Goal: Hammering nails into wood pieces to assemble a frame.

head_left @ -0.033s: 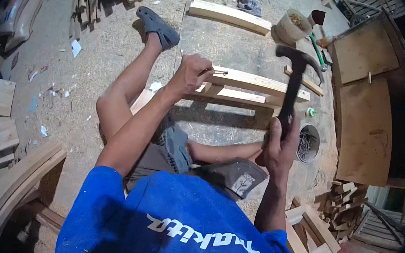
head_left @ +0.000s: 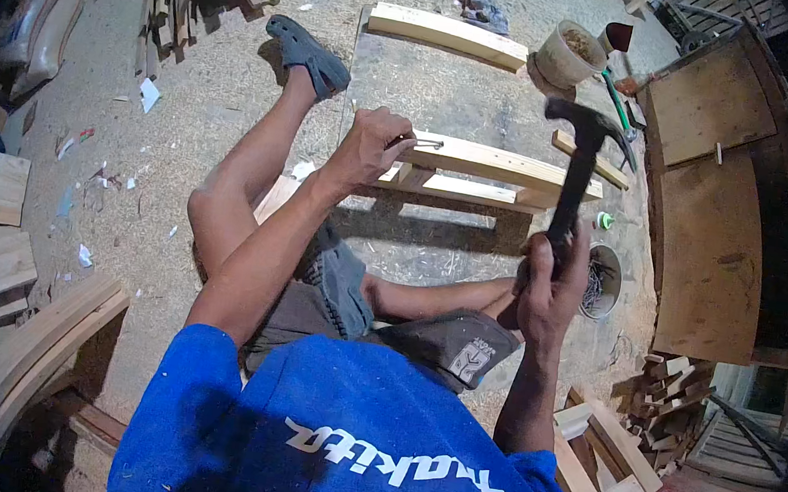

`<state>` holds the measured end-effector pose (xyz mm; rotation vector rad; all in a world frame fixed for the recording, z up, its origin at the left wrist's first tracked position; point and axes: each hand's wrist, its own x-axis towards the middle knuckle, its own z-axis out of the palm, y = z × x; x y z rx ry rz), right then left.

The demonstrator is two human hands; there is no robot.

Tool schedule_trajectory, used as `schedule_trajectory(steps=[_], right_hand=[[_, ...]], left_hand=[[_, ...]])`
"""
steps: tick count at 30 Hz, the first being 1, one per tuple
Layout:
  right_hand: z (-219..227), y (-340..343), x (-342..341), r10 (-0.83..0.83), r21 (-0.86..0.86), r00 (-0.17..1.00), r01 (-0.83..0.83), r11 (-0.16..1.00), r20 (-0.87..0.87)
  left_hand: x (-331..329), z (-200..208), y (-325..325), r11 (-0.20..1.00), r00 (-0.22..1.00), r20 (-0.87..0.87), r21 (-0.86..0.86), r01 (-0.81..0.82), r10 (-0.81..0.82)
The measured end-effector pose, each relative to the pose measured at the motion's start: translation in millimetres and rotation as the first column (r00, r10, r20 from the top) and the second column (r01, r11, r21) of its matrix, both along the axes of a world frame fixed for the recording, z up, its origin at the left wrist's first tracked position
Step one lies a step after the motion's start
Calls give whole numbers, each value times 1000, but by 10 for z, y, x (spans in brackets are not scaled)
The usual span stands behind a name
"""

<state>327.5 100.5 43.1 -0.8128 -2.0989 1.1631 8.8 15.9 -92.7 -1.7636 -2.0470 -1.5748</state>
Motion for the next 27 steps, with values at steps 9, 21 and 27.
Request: schedule_trajectory(steps=[9, 21, 27], right_hand=[[-64, 51, 162, -56, -103, 990, 43, 994, -128], [69, 73, -232, -15, 447, 1000, 24, 894, -24], [-180, 270, -270, 112, 153, 868, -210, 966, 484]], left_hand=[[-24, -67, -69, 999, 994, -100, 24, 49, -46], [-69, -101, -96, 996, 987, -138, -39, 82, -87], [-89, -49, -67, 997, 991, -109, 17, 80, -78]])
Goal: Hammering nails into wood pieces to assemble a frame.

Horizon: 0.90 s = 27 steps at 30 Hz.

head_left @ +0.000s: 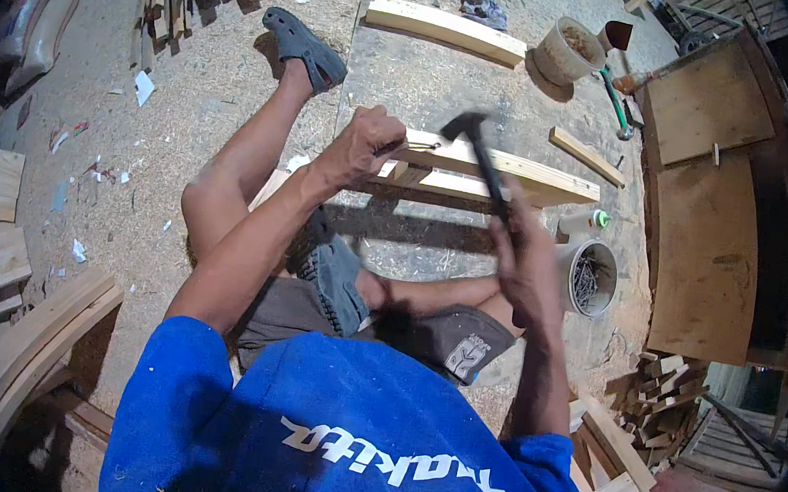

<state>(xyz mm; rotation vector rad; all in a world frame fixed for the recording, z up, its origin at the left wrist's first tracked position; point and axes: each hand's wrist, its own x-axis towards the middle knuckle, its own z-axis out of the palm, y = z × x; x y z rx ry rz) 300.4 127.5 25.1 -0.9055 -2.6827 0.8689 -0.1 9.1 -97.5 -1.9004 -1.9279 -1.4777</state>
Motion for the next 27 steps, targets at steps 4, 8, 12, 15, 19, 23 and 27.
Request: schedule_trajectory(steps=[4, 8, 12, 15, 19, 23, 27], right_hand=[[1417, 6, 67, -108, 255, 899, 233, 938, -425], [1884, -106, 37, 54, 386, 866, 166, 907, -497], [338, -140, 24, -48, 310, 973, -25, 950, 226], [-49, 135, 433, -26, 234, 996, 45, 971, -84], [1144, 431, 651, 4, 247, 701, 246, 937, -713], [1785, 93, 259, 40, -46, 488, -164, 985, -872], [474, -360, -38, -76, 295, 955, -13, 955, 288]], left_hand=[[11, -36, -2, 1000, 999, 40, 15, 27, -27], [4, -71, -10, 998, 996, 61, -1, 62, -62], [26, -19, -7, 996, 997, 45, 61, 65, -68], [60, 23, 4, 986, 986, 70, 86, 144, -150], [89, -35, 22, 993, 992, 56, 54, 109, -112], [53, -89, 13, 996, 997, 17, -46, 82, -81], [65, -55, -3, 993, 995, 18, -73, 98, -97]])
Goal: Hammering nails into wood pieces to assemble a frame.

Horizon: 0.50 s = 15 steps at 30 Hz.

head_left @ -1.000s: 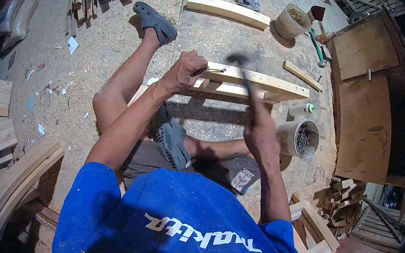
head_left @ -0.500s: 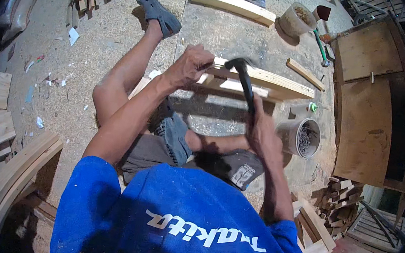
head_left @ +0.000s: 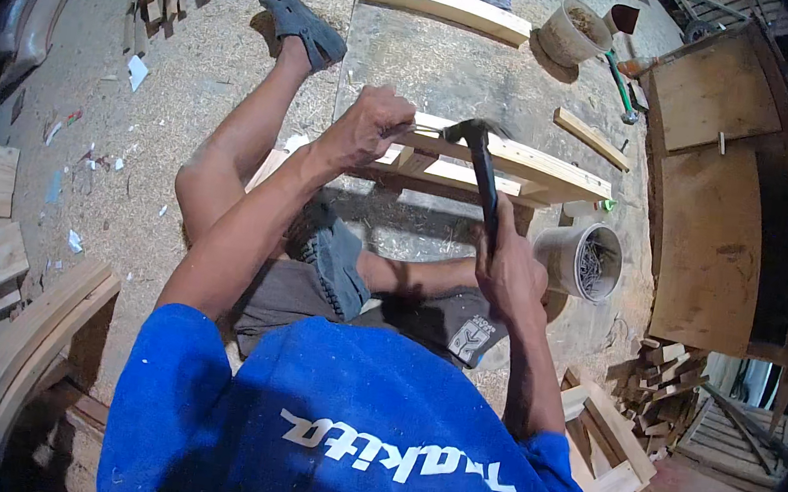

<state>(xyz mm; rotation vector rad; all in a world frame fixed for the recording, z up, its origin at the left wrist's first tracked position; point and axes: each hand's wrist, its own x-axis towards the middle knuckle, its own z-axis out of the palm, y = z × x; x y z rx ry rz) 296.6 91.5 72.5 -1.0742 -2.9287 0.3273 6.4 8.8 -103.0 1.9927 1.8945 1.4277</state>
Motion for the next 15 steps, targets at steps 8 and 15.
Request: schedule_trajectory(steps=[8, 15], right_hand=[[751, 416, 453, 25, -4, 151, -185, 983, -988], [-298, -37, 110, -4, -50, 958, 20, 999, 287]], left_hand=[[-2, 42, -16, 999, 1000, 1, 28, 18, -18], [47, 47, -35, 994, 993, 76, 60, 91, -96]])
